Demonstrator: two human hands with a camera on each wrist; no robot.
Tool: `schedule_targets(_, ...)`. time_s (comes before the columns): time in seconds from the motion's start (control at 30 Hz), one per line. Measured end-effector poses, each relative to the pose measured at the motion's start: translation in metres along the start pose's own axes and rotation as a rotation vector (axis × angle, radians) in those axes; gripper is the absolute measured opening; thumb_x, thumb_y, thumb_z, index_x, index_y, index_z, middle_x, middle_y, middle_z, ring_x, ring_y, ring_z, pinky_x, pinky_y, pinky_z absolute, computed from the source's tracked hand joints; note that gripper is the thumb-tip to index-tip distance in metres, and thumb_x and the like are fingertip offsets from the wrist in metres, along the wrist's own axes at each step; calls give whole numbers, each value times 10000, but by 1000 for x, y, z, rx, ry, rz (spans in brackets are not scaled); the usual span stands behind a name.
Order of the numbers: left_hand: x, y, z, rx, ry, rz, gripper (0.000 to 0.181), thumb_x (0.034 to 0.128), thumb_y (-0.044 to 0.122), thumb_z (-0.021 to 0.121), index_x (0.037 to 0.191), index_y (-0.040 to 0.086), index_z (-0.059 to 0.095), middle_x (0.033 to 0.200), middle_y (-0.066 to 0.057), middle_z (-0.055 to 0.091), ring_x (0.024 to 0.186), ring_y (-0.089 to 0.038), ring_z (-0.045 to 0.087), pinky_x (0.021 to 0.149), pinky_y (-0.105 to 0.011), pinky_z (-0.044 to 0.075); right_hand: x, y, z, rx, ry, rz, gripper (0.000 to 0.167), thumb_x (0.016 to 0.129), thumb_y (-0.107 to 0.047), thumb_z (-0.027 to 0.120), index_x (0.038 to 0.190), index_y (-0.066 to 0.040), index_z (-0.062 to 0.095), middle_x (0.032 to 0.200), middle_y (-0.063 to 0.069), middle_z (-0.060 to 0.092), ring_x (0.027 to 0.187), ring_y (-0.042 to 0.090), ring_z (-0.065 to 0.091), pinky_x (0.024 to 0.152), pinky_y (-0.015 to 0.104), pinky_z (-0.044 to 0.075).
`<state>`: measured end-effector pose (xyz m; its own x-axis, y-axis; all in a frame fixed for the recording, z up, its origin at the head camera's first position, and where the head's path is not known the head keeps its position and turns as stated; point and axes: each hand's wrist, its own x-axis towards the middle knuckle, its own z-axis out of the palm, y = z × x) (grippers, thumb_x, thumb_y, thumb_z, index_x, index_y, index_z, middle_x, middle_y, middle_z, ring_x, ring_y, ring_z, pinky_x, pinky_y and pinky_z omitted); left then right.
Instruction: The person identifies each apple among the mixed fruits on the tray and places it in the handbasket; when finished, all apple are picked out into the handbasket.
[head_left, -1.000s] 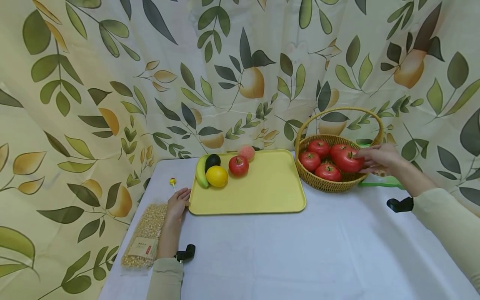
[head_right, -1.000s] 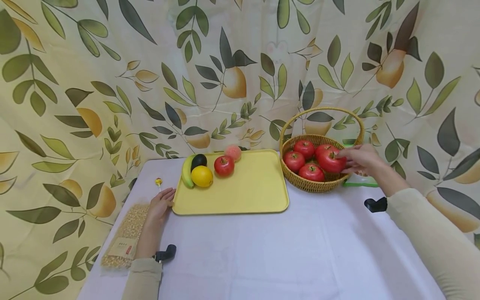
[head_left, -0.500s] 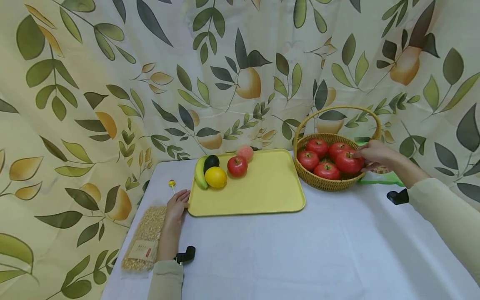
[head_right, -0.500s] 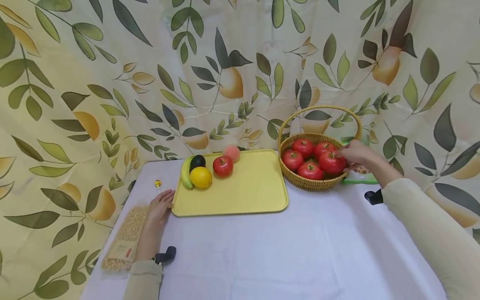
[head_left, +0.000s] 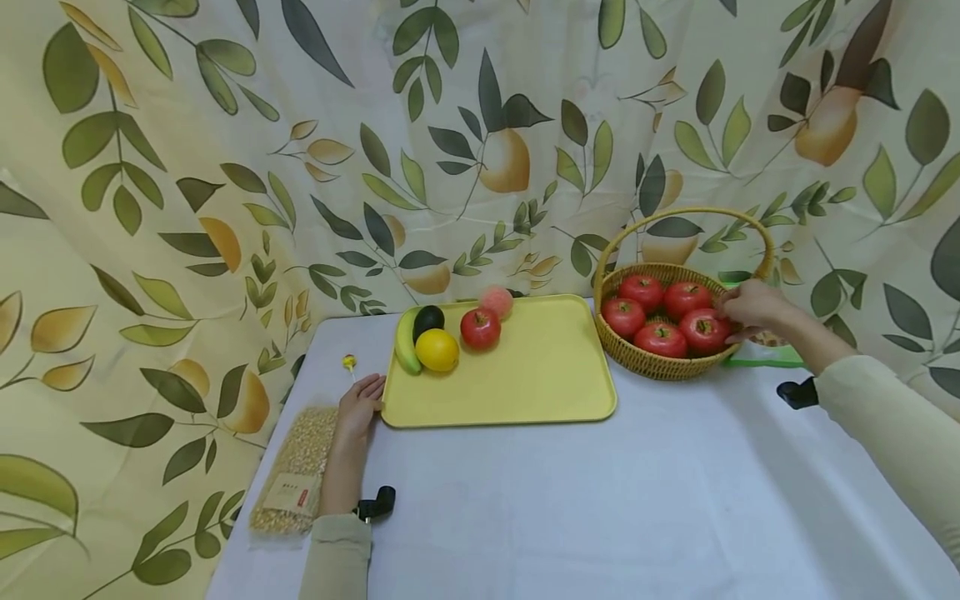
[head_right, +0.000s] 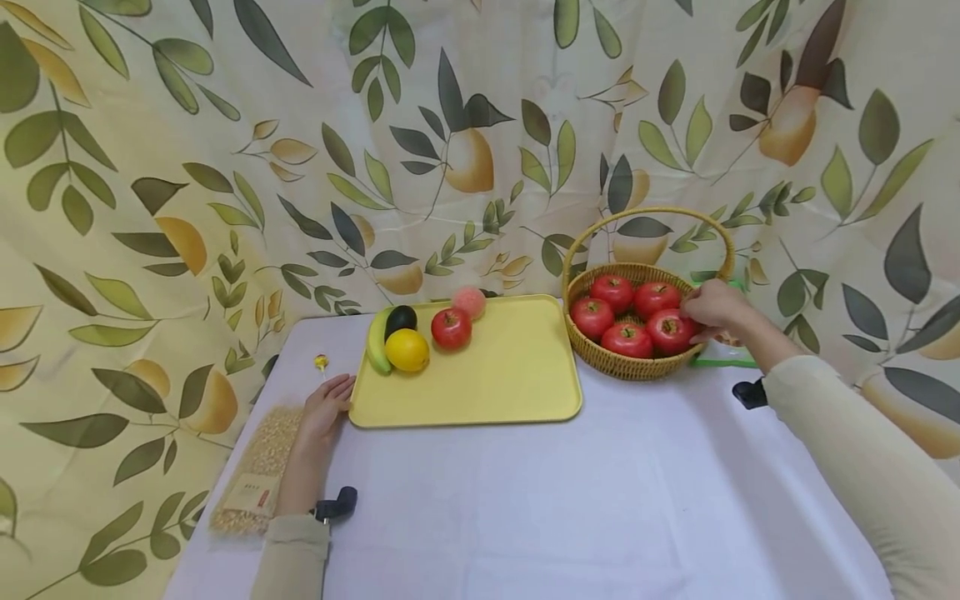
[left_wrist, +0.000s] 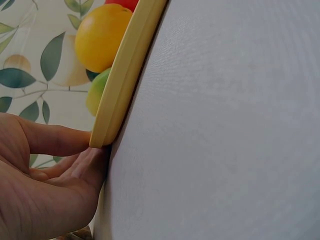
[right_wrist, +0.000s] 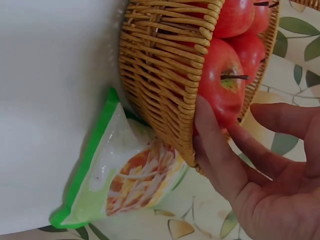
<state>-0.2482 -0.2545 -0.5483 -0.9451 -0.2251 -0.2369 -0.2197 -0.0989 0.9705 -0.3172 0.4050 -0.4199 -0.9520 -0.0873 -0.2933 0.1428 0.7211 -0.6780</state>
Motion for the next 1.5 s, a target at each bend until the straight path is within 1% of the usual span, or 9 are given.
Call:
schedule_targets(0.2,-1,0,0,-9,-2,-1,721,854,-289,414,1549,-109,349,1570,-300,432,1486,-375,416,1208,-407,366,-3,-8,-4,6,24,-19,486,1043,-129,513,1351,242,456,1089,305,548,935,341,618,766,479,649)
schedule_targets(0.37,-2,1,0,-12,-6,2,720,852,-291,407,1549,-120,343,1570,-314,423,1490,-388,404,1215,-425,353,-4,-18,-7,-45,91,-53,535,1049,-184,516,1376,237,476,1217,395,565,939,343,676,783,455,644)
schedule_targets(0.5,0,1,-1,-8,-7,4,712,857,-282,411,1546,-112,354,1566,-307,433,1488,-383,410,1213,-419,358,-4,-28,-5,-20,105,-71,561,1076,-237,507,1401,219,470,1316,415,518,957,321,713,821,456,640)
schedule_targets(0.7,1,2,-2,-3,-11,4,705,862,-274,414,1544,-102,366,1568,-294,439,1486,-370,418,1207,-424,366,-3,-45,4,82,75,-67,537,1097,-244,486,1443,167,472,1380,399,507,956,245,717,834,441,637)
schedule_targets(0.8,1,3,-3,-8,-14,3,704,864,-276,416,1545,-103,365,1568,-298,434,1487,-374,415,1207,-432,365,-2,-56,10,132,61,-75,521,1092,-226,502,1448,154,480,1360,369,565,939,259,743,831,456,636)
schedule_targets(0.97,0,2,-2,-30,-16,3,706,860,-283,411,1544,-121,352,1570,-319,418,1488,-390,408,1210,-436,363,2,-72,21,169,-1,-97,528,1097,-243,509,1455,143,475,1338,328,628,1023,288,743,857,471,632)
schedule_targets(1.2,1,2,-1,-37,-7,1,711,861,-286,409,1549,-115,349,1570,-319,419,1488,-391,406,1214,-433,357,4,-94,38,250,-100,-92,515,1110,-209,487,1490,134,432,1366,270,628,984,158,737,892,501,615)
schedule_targets(1.37,1,1,-1,-44,-5,5,704,864,-285,410,1545,-117,354,1568,-319,421,1486,-393,409,1216,-432,356,8,-107,50,248,-144,-117,515,1095,-241,537,1466,109,469,1357,250,640,996,227,753,884,525,611)
schedule_targets(1.5,0,1,0,-41,-1,10,705,856,-289,406,1540,-123,357,1561,-324,427,1486,-396,407,1215,-436,358,11,-118,61,231,-165,-146,516,1097,-269,532,1448,107,495,1337,257,654,1025,298,753,856,497,625)
